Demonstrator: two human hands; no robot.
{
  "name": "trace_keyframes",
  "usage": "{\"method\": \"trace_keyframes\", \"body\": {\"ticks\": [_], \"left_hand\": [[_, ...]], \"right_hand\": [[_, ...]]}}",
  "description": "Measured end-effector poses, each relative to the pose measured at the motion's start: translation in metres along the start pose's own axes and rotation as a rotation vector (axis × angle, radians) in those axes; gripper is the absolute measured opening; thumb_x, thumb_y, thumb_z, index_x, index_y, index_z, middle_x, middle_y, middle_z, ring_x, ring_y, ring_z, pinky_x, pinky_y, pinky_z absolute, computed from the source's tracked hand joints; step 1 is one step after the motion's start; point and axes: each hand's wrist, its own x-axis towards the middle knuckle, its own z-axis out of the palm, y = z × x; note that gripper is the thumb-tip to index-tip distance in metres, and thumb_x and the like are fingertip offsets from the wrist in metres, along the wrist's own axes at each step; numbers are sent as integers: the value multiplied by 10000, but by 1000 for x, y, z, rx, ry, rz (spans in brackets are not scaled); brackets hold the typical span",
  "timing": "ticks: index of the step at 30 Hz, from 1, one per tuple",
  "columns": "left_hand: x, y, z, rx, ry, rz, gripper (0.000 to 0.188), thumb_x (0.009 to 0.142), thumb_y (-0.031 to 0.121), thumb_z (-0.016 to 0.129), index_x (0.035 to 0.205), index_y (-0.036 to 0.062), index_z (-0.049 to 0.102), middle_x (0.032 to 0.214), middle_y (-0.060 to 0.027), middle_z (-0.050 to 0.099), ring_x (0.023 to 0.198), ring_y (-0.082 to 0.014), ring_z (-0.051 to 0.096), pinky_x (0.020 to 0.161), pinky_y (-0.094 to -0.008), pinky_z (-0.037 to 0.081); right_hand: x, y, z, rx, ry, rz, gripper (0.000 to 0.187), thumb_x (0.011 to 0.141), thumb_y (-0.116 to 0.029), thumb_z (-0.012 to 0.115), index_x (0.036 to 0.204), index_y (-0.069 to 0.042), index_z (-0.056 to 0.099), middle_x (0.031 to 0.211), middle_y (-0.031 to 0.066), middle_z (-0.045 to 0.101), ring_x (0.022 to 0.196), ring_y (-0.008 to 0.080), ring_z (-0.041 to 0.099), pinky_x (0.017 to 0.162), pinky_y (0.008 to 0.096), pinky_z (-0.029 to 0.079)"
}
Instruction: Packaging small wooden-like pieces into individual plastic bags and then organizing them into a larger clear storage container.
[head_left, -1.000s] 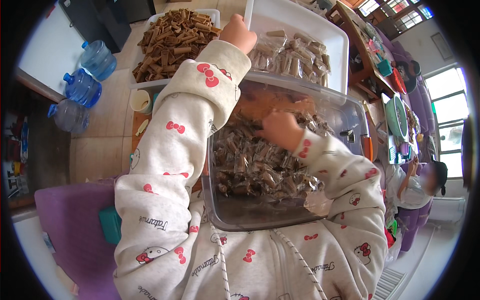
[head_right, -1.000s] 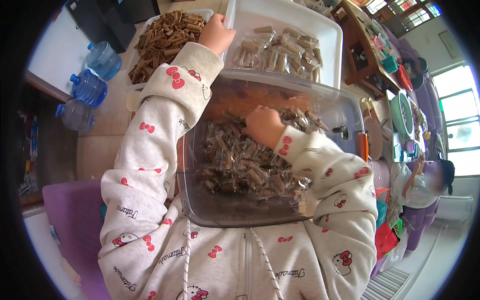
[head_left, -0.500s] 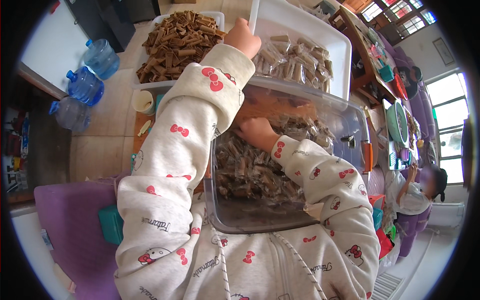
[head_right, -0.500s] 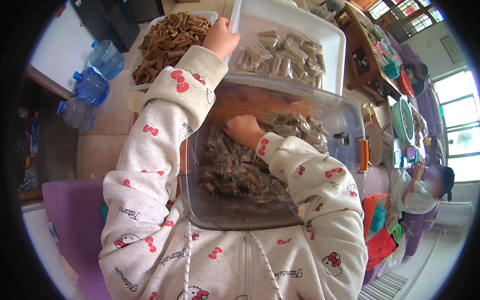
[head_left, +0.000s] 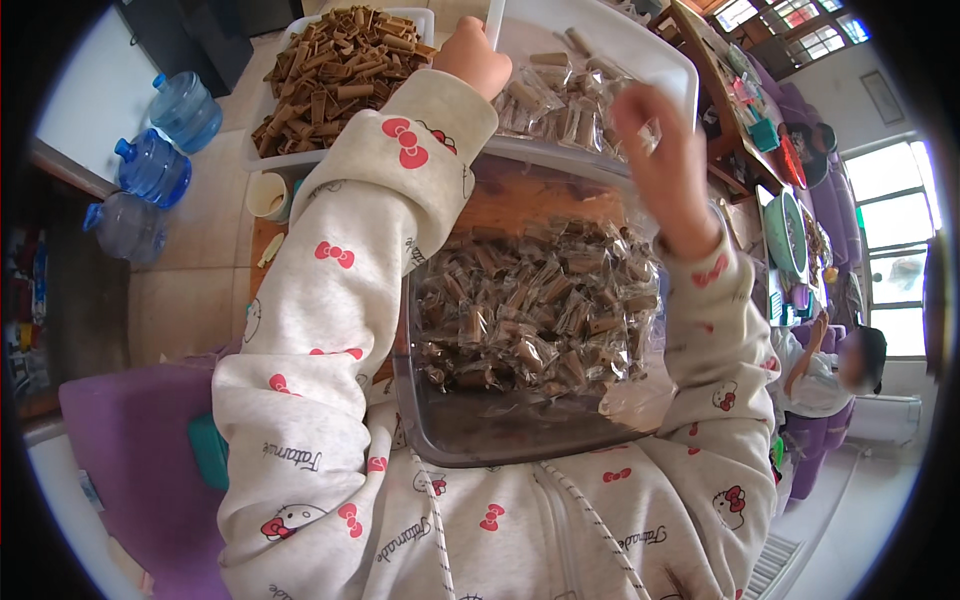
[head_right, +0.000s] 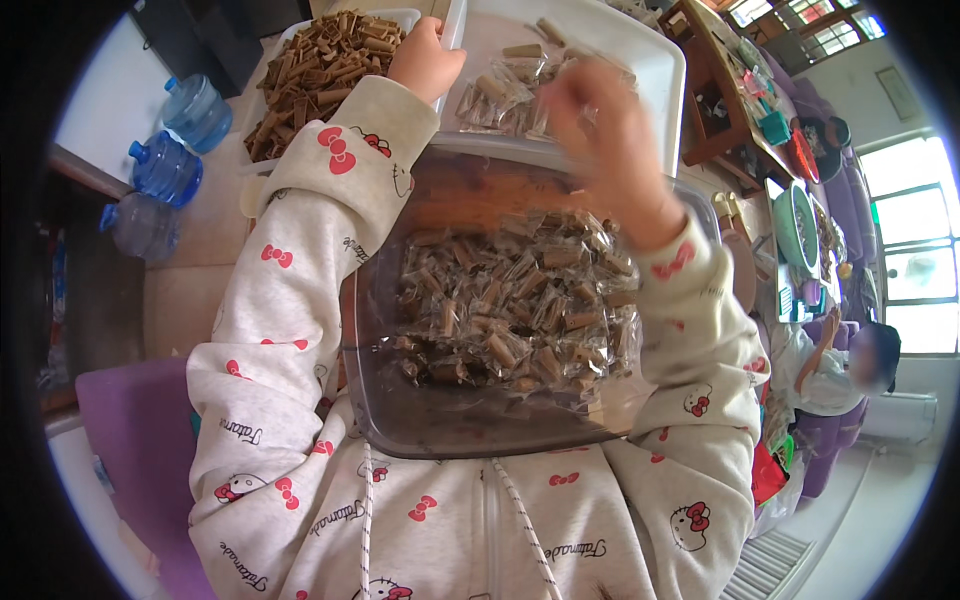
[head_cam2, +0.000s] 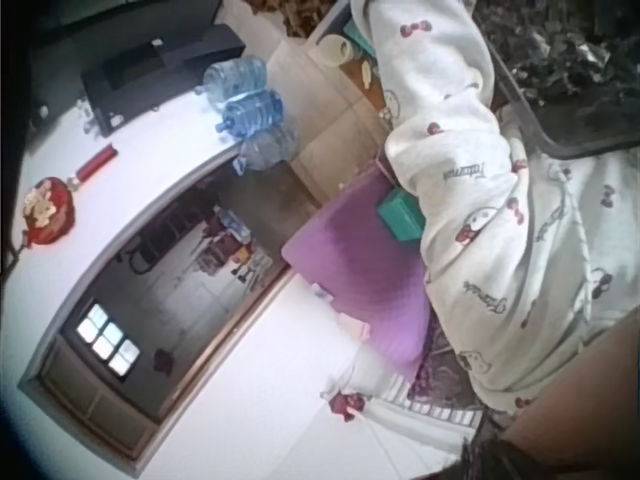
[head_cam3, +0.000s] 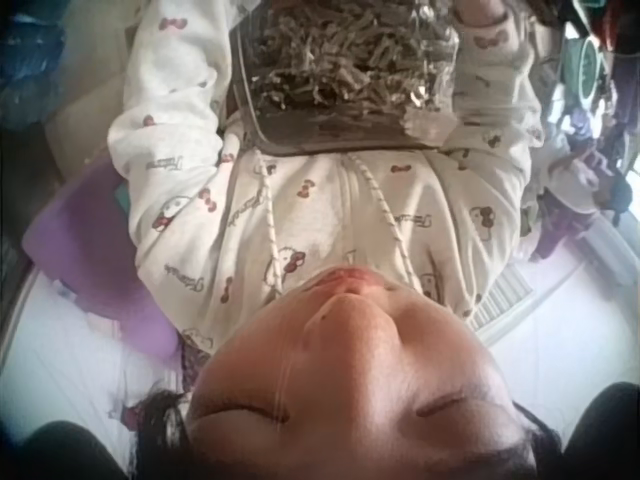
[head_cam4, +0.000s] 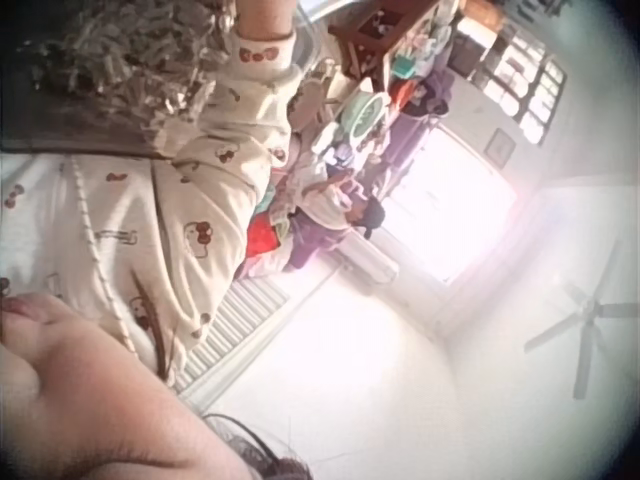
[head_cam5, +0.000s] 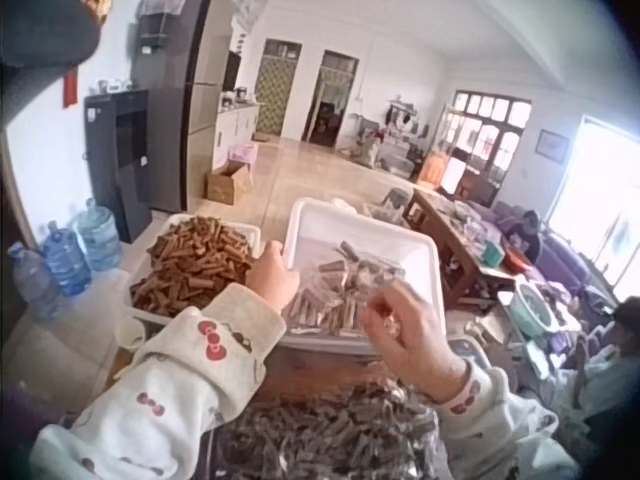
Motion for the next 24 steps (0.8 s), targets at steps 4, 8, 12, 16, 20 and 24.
{"method": "trace_keyframes", "body": {"ticks": [4,8,12,16,20,24], "left_hand": [[2,-5,3,39,141,72,267,736,121,580,970,9,520,897,-232,629,876,-411,594,742,-457,471],[-5,6,-4,31,-9,11,433,726,169,632,1096,-26,520,996,-187,638,911,-308,630,809,-365,480],[-6,3,-1,14,-4,1,436,725,168,631,1099,-26,520,1001,-192,636,918,-309,627,814,-365,479],[-4,2,-5,10,4,-18,429,725,161,628,1096,-25,520,1009,-191,630,926,-306,622,810,-365,477],[-3,6,-3,17,3,20,416,722,160,633,1081,-20,524,994,-186,628,921,-305,618,805,-367,474],[-1,0,-5,-1,-10,24,405,722,164,638,1067,-17,527,982,-181,629,905,-302,621,799,-373,476]], "right_hand": [[-64,-4,46,-462,-974,200,361,830,-348,597,925,0,587,816,182,634,775,284,647,664,390,514],[-127,51,104,-590,-971,232,423,779,-375,643,951,8,590,772,215,626,775,315,642,675,394,521],[-117,52,99,-452,-979,61,439,766,-364,646,990,9,589,809,181,650,792,304,650,690,392,523],[-54,10,41,6,-1058,145,367,758,-250,677,1053,-49,594,872,113,663,772,243,641,720,346,513],[12,12,-25,185,-451,44,403,780,-188,706,1136,-57,571,997,68,645,821,185,615,772,302,488],[43,21,-31,-348,156,-289,427,788,-202,696,1164,-53,557,1107,93,598,899,215,602,828,331,467]]}}
